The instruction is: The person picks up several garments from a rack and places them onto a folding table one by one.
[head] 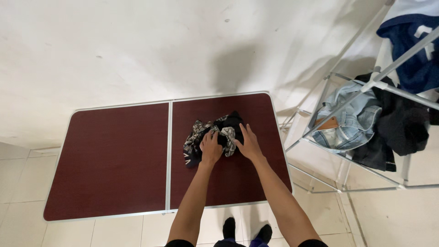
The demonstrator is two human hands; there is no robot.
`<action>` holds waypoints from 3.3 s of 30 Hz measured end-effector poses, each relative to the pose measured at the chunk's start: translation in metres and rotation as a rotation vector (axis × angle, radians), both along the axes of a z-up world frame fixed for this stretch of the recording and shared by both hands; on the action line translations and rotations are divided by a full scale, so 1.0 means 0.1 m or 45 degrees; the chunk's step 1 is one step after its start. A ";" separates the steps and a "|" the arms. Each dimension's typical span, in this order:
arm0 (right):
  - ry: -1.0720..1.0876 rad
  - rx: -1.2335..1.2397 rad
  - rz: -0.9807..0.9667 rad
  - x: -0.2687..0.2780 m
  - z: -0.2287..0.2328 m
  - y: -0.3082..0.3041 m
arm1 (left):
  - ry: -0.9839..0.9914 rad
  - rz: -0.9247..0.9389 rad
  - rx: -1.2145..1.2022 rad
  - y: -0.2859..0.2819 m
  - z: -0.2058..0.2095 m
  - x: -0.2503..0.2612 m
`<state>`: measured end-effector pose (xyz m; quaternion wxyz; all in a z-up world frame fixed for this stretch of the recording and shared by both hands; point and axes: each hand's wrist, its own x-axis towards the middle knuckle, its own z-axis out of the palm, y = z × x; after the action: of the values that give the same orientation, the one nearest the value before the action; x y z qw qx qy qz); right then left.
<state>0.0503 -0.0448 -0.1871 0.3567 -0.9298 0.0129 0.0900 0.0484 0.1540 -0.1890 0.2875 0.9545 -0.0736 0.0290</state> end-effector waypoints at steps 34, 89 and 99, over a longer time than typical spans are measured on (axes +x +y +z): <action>-1.302 -0.290 -0.573 -1.60 2.52 -2.63 | -0.739 -1.048 -0.847 -3.43 2.64 -0.59; -1.212 -0.311 -0.908 -1.23 3.72 -4.34 | -0.460 -0.887 -0.523 -4.97 3.41 0.18; -1.411 -0.476 -0.836 -1.24 3.80 -4.29 | -0.504 -0.958 -0.750 -4.82 3.63 0.07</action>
<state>-0.0739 -0.4734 0.1926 0.1524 -0.8325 0.1253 -0.5177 0.0553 -0.3276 0.1743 0.5152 0.7168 -0.4535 0.1232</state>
